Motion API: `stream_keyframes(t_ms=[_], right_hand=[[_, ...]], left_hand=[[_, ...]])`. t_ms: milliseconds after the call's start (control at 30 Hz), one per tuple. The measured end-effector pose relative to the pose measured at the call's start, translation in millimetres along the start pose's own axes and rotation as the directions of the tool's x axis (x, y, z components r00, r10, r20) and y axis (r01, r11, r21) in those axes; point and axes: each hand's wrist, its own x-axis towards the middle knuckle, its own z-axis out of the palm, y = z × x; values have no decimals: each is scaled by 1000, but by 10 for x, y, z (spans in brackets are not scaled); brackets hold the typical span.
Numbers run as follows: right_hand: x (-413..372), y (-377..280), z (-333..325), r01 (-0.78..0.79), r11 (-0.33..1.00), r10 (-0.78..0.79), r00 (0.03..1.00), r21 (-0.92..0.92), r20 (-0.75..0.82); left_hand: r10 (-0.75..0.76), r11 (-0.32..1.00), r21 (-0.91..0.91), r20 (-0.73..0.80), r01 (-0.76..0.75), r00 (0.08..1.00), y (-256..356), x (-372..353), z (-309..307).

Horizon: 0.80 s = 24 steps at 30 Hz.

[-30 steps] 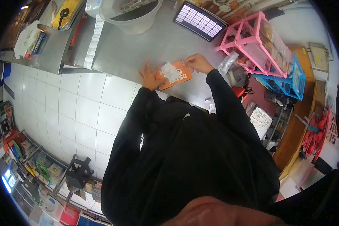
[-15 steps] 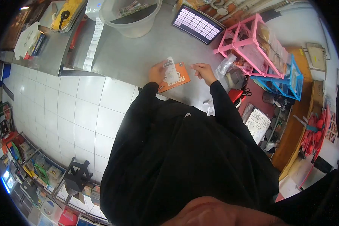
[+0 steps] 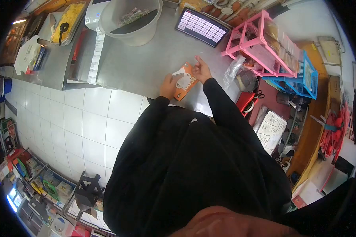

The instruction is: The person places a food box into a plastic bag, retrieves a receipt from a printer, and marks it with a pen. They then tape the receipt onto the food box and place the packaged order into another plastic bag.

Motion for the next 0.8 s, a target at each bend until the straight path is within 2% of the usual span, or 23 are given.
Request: stream_keyframes(t_ms=[33,133,200,333,433,533,633,733,800], right_hand=[[92,42,-47,-10,999,11,999,-32,43],[148,149,-39,-4,991,22,991,-130,132],[68,218,-12,46,980,-20,991,-191,134],[39,260,41,95,976,-78,992,-194,96],[68,283,8,80,984,-61,991,-157,121],[27,361,36,99,988,-84,988,-114,131],[29,396,85,126,985,-115,989,-116,95],[20,394,79,143,981,-132,987,-127,90],[26,416,85,158,978,-147,985,-139,85]], left_hand=[[-38,999,-34,52,40,998,32,-14,-7],[-109,994,5,-17,109,994,-32,-1,110],[-166,983,-104,-157,151,974,-91,39,97],[-216,957,-257,-331,132,918,-76,97,99],[-257,959,-211,-361,190,896,-176,46,115],[-334,935,-253,-392,249,857,-273,48,144],[-348,933,-244,-413,266,842,-278,46,147],[-386,890,-365,-282,274,878,-382,73,112],[-284,932,-289,-209,218,936,-418,118,120]])
